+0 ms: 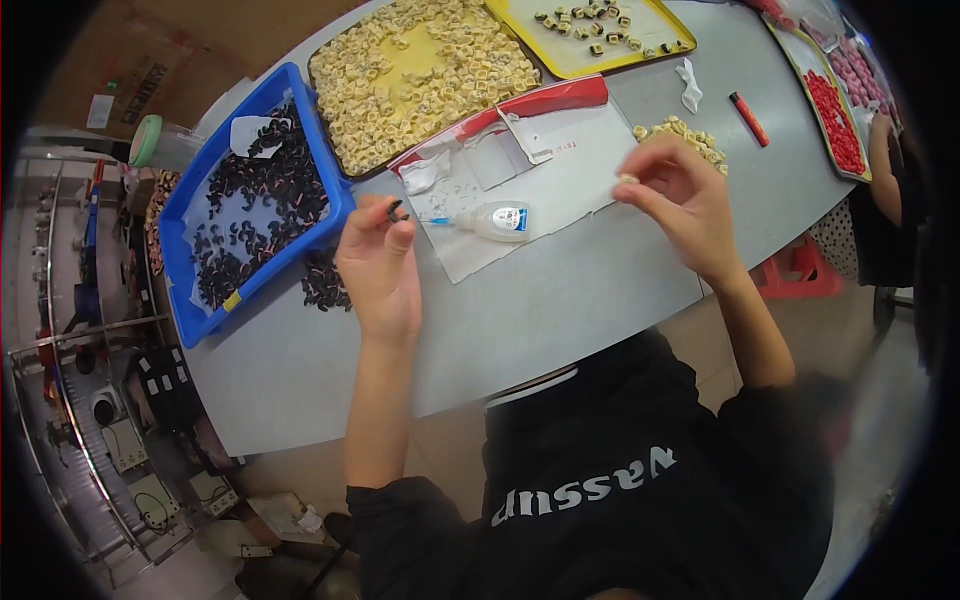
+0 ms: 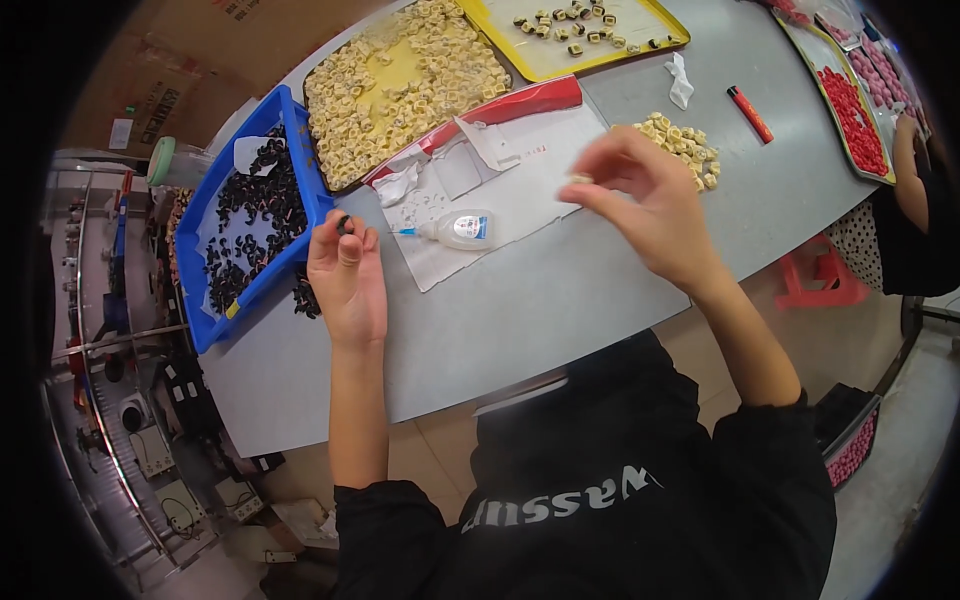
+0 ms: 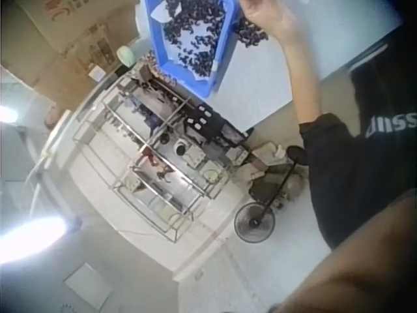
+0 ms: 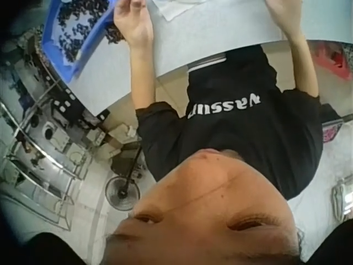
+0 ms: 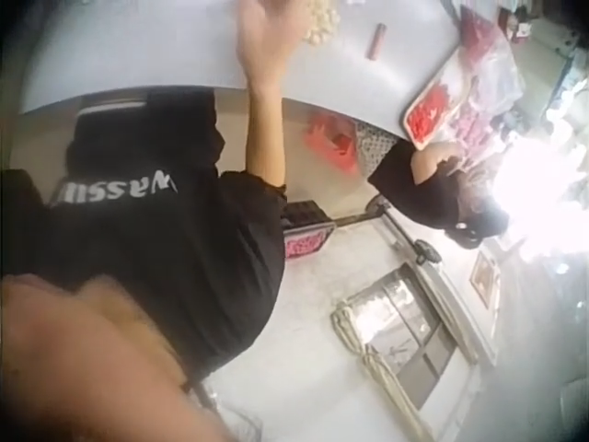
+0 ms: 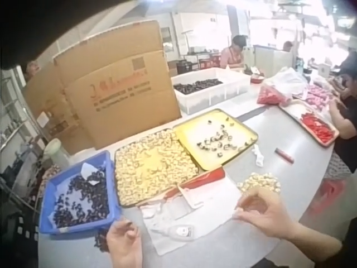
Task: Applying adhesive to small black components and attaching them to beige toy heads at a factory assembly table.
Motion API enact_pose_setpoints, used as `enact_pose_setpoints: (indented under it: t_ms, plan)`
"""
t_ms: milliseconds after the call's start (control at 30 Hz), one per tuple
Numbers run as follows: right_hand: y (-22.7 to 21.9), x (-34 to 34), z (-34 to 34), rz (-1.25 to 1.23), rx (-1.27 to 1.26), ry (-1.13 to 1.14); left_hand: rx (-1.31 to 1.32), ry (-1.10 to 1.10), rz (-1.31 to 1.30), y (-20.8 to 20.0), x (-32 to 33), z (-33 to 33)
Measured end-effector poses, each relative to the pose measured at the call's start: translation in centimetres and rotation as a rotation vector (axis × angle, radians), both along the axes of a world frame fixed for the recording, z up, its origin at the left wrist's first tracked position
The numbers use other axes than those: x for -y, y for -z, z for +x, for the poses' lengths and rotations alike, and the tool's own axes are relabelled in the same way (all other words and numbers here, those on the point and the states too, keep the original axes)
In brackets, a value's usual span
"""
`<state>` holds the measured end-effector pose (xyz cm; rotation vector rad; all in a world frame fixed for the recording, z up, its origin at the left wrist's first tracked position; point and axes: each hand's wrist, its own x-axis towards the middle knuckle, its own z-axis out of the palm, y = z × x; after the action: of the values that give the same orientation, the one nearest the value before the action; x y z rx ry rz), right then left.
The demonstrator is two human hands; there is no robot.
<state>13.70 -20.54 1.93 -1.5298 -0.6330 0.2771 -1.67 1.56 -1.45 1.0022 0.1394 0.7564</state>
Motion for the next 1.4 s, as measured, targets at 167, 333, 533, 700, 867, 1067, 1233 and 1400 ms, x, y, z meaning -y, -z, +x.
enact_pose_setpoints:
  t_ms: [167,333,533,700,867,1067,1233,1400]
  plan:
    - [-2.0,-5.8,-0.6,0.099,-0.14,-0.446,-0.069,0.037,0.075,0.4,0.9,-0.2]
    - [-0.3,-8.3,-0.9,0.122,-0.36,-0.577,-0.177,0.081,0.138,0.0,1.8,0.1]
    - [-0.1,-7.5,-1.5,0.05,-0.506,-0.561,-0.141,0.079,0.137,0.1,2.0,0.1]
    - [-0.2,-7.5,-1.7,0.009,-0.688,-0.639,-0.101,0.123,0.086,0.4,2.3,0.2]
    - [0.3,-7.5,-1.7,0.043,-0.754,-0.678,-0.093,0.151,0.054,0.1,2.6,0.2]
    - [0.3,-7.5,-1.8,0.056,-0.73,-0.693,-0.079,0.141,0.121,0.5,2.6,0.2]
    - [0.5,-7.5,-2.0,0.075,-0.76,-0.71,-0.104,0.124,0.118,0.0,2.7,0.1]
    - [0.7,-7.3,-1.9,0.105,-0.789,-0.782,-0.16,0.059,0.368,-0.3,2.3,-0.1]
